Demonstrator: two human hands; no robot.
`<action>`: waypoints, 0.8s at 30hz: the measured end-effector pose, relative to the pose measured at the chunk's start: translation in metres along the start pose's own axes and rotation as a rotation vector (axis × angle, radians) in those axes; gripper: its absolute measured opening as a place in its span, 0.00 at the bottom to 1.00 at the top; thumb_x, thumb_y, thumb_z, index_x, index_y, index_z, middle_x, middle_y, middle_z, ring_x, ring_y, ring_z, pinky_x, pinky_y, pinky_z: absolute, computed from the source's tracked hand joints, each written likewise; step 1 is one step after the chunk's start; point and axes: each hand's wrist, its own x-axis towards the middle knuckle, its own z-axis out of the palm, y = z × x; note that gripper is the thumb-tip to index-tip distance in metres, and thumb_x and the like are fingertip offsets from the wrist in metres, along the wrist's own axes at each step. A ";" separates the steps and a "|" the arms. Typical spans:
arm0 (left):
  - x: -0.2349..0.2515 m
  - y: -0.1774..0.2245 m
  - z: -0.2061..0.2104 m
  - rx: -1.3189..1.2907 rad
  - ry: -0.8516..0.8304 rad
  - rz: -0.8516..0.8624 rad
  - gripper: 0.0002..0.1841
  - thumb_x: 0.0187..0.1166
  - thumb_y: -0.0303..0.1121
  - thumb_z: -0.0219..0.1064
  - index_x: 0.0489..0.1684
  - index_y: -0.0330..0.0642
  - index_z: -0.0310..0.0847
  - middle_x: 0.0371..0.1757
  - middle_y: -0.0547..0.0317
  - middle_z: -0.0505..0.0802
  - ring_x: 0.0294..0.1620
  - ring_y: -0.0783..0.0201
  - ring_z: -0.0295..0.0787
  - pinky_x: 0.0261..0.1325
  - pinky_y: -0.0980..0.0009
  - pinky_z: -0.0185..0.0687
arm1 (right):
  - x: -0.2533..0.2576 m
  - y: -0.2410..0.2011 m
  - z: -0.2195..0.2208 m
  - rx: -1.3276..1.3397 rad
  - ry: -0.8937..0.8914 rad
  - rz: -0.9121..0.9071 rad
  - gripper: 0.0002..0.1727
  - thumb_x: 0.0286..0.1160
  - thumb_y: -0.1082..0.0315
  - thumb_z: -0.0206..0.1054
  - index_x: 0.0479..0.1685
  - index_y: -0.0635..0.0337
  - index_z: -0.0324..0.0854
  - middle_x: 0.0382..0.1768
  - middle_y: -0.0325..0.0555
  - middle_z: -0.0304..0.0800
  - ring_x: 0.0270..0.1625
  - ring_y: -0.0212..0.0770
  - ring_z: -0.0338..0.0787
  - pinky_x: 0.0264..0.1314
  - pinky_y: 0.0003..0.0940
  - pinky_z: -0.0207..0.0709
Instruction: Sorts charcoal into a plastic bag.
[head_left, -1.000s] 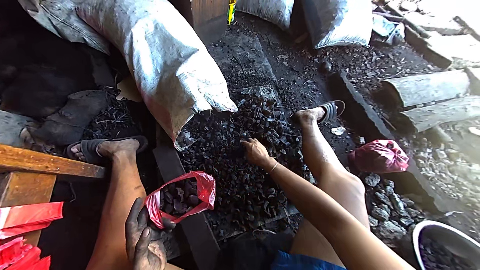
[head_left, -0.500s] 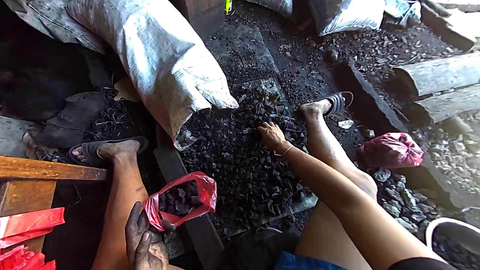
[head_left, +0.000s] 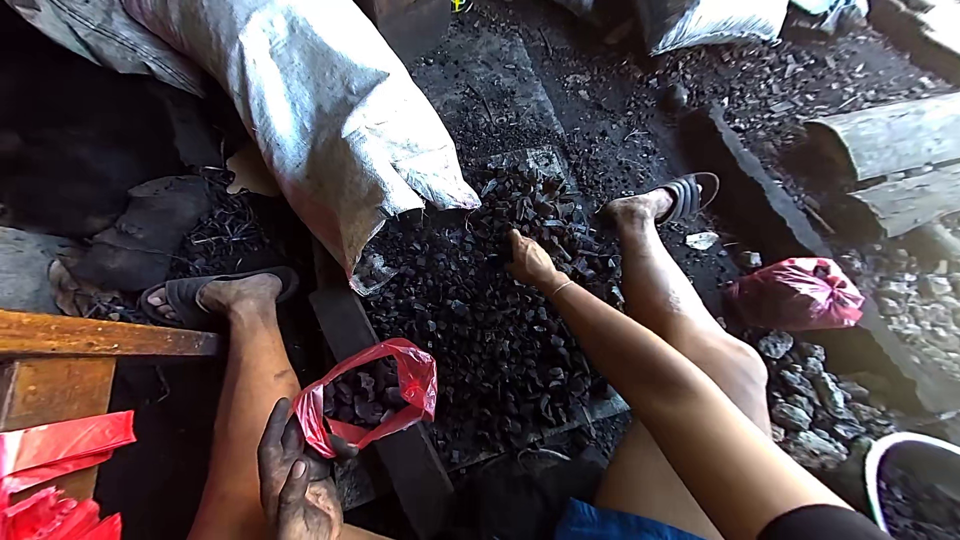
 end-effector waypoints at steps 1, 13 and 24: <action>0.000 0.001 0.000 -0.002 0.008 -0.002 0.43 0.79 0.54 0.63 0.90 0.43 0.49 0.76 0.53 0.80 0.42 0.64 0.91 0.29 0.71 0.89 | -0.002 -0.006 0.003 -0.041 0.000 0.022 0.34 0.67 0.67 0.76 0.75 0.63 0.70 0.64 0.65 0.86 0.69 0.65 0.87 0.66 0.66 0.80; -0.002 0.002 -0.001 0.019 0.034 0.039 0.43 0.79 0.54 0.61 0.90 0.42 0.49 0.75 0.53 0.79 0.40 0.66 0.88 0.29 0.73 0.86 | -0.031 0.009 -0.011 0.431 0.263 0.097 0.34 0.62 0.63 0.84 0.72 0.54 0.76 0.48 0.59 0.94 0.48 0.61 0.94 0.52 0.69 0.84; -0.004 0.000 0.000 0.027 0.081 0.053 0.44 0.79 0.54 0.60 0.90 0.37 0.47 0.79 0.49 0.76 0.60 0.61 0.87 0.47 0.66 0.90 | -0.153 -0.213 0.050 0.147 -0.402 -0.700 0.35 0.60 0.58 0.82 0.72 0.48 0.76 0.49 0.49 0.93 0.52 0.52 0.94 0.55 0.62 0.87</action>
